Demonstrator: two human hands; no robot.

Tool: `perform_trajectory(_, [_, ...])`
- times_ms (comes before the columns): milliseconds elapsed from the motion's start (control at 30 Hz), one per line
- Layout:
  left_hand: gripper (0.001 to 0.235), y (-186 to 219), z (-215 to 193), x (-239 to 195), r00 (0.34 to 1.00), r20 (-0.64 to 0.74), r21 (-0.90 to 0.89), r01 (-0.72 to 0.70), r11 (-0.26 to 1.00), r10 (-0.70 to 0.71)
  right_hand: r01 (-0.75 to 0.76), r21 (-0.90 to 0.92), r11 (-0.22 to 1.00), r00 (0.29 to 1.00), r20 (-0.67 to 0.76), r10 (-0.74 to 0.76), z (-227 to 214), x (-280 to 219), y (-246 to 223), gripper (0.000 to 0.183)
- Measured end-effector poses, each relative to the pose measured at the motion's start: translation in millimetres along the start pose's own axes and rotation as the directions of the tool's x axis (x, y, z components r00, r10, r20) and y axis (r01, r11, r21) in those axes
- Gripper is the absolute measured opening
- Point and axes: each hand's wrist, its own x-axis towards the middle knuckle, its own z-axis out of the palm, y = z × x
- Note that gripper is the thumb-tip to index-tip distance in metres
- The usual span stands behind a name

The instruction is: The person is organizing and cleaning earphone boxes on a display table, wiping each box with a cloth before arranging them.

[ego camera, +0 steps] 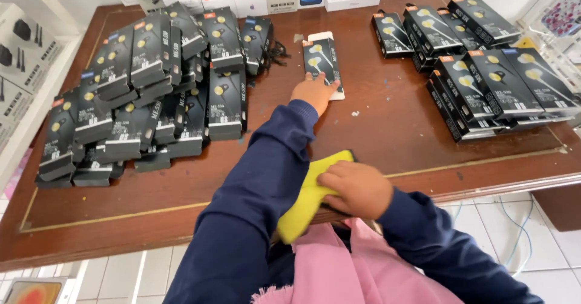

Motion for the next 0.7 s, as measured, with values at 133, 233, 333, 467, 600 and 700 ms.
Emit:
perform_trajectory(133, [0.06,-7,-6,-5,0.999,0.036,0.064,-0.032,0.997,0.03,-0.408,-0.241,0.88,0.895,0.084,0.438,-17,-38,45,0.052])
perform_trajectory(233, [0.057,-14,3,-12,0.997,0.044,0.035,-0.066,0.997,0.064,-0.657,-0.561,0.503,0.625,-0.033,0.78,-17,-62,84,0.052])
perform_trajectory(333, [0.056,-18,9,-12,0.995,0.002,0.084,-0.101,0.991,0.101,-0.65,-0.616,0.445,0.646,-0.139,0.751,-35,-39,93,0.072])
perform_trajectory(467, [0.057,-17,13,-16,0.992,-0.004,0.063,-0.128,0.99,0.128,-0.618,-0.457,0.639,0.744,-0.077,0.664,2,-14,143,0.062])
perform_trajectory(600, [0.057,-13,18,-28,0.987,-0.008,0.043,-0.157,0.987,0.158,-0.612,-0.32,0.723,0.788,-0.167,0.593,8,2,188,0.042])
perform_trajectory(700, [0.05,-3,9,-42,0.99,-0.013,-0.002,-0.139,0.99,0.139,-0.593,-0.22,0.774,0.805,-0.165,0.57,7,47,182,0.037])
